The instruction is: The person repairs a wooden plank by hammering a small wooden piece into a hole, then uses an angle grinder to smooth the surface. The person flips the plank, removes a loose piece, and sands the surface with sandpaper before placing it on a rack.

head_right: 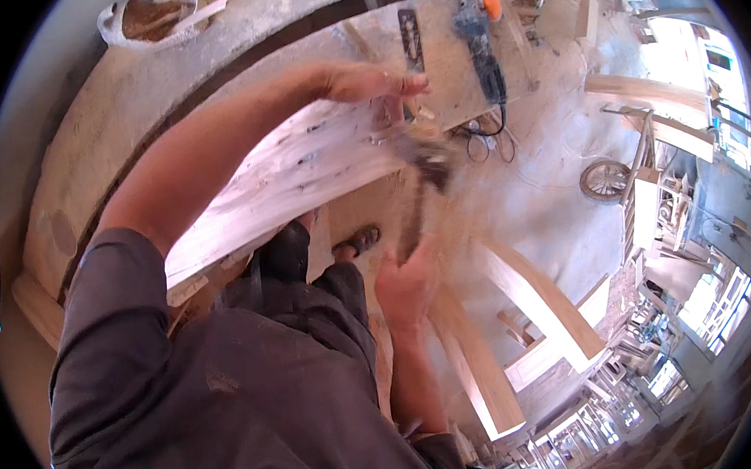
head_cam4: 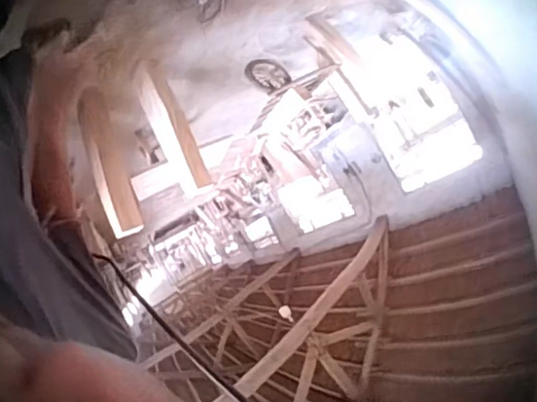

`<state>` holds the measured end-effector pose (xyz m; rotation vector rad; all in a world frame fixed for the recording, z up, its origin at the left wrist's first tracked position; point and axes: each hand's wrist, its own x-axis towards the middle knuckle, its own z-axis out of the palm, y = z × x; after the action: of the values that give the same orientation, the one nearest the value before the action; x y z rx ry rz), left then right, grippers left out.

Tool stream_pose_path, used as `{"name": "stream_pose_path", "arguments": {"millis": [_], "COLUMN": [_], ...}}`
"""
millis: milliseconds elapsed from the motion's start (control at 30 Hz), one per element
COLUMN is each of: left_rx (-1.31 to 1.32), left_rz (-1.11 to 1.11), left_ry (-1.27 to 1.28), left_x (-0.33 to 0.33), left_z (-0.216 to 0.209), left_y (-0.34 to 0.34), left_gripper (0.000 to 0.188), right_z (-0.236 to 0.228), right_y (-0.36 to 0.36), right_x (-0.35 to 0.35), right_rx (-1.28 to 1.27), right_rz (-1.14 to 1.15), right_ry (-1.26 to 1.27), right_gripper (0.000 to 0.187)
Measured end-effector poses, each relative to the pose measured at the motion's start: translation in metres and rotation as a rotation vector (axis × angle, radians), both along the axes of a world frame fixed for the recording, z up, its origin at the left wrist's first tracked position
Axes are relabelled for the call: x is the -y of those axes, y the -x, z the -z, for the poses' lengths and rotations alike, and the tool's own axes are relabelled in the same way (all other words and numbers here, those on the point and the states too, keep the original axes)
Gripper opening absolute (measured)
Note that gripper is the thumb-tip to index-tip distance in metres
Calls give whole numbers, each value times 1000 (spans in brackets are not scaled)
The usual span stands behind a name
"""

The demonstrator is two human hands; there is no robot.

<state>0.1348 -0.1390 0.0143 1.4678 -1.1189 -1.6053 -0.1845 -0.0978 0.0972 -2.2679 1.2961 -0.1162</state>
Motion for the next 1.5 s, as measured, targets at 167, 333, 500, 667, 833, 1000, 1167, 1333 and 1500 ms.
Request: {"name": "stream_pose_path", "arguments": {"millis": [167, 333, 500, 667, 833, 1000, 1167, 1333, 1500], "left_rx": [23, -19, -23, 318, 1067, 1121, 1148, 1187, 1139], "left_rz": [23, 0, -1, -507, -945, -958, -864, -796, -793], "left_ry": [-124, -134, -14, 247, -89, -205, -262, -319, -306], "left_x": [-9, 0, -9, -42, -85, -73, -72, -72, -76], "left_z": [-27, -14, -21, -5, -17, -18, -19, -20, -20], "left_y": [6, 2, 7, 27, 109, 119, 118, 114, 114], "left_gripper": [95, 95, 86, 77, 91, 98, 99, 101, 99], "right_z": [-40, 40, 16, -2, 1, 14, 19, 24, 29], "right_y": [-18, -4, 24, 34, 25, 7, -2, 3, 4], "right_x": [-4, 11, 1, 14, 47, 76, 93, 125, 124], "right_rx": [838, -275, -169, 181, 265, 217, -2, -12, -25], "right_rz": [67, -236, -184, 154, 279, 192, -1, -124, -288], "right_ry": [110, -18, -119, -593, -839, -819, -781, -773, -634], "right_gripper": [22, 22, 27, 28, 25, 24, 34, 41, 41]}}
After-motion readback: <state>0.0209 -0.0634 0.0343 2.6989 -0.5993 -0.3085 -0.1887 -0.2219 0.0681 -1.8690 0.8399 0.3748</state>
